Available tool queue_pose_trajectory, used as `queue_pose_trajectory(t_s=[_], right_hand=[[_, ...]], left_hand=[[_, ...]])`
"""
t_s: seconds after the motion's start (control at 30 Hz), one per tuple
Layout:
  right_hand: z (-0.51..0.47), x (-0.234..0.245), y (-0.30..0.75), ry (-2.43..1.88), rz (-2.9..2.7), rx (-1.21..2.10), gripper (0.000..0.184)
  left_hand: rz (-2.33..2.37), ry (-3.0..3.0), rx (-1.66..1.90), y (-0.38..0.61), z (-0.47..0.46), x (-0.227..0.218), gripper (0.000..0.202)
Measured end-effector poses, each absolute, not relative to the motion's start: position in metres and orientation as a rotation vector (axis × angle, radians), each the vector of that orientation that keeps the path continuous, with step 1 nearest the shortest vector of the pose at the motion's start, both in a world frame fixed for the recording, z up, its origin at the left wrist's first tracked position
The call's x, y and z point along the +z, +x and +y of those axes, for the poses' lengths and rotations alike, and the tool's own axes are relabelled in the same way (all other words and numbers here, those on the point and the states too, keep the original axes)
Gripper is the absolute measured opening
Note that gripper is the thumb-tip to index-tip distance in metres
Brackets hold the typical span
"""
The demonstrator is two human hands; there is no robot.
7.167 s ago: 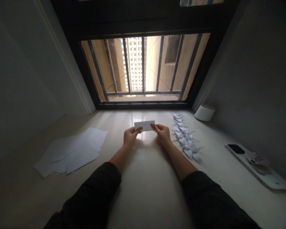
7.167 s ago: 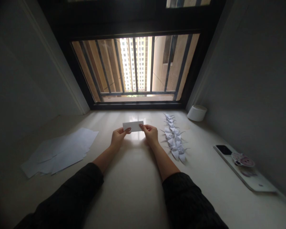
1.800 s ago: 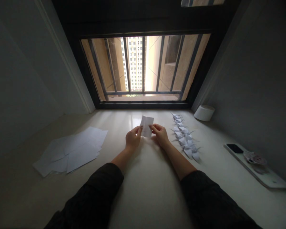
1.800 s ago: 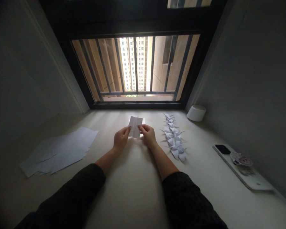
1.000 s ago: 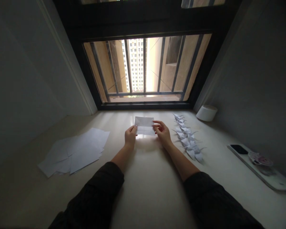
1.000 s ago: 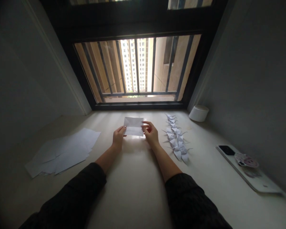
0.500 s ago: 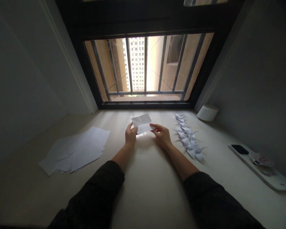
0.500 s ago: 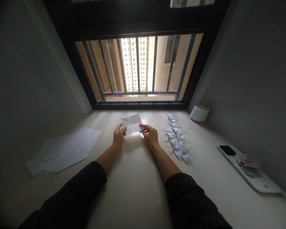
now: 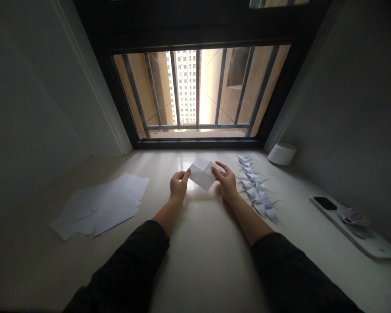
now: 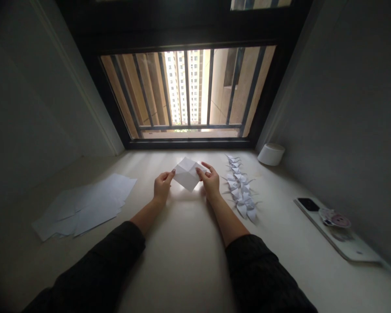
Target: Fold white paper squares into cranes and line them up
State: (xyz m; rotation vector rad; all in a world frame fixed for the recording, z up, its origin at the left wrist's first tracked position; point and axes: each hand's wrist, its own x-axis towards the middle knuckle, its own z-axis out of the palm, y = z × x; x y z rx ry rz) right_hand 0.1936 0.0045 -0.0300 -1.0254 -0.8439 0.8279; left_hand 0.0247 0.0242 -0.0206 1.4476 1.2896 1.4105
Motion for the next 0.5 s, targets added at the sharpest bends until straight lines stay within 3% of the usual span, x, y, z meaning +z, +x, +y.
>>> queue_pose_trajectory(t_s=[0.1,0.5], right_hand=[[0.005,-0.030,0.194,-1.024,-0.826,0.821,0.071],[-0.003,-0.020,0.184,-0.931,-1.030,0.952,0.072]], left_hand=[[1.266,1.437,1.378,0.025,0.023,-0.020,0.039],[1.215,1.190,1.483,0.024,0.028,-0.018,0.039]])
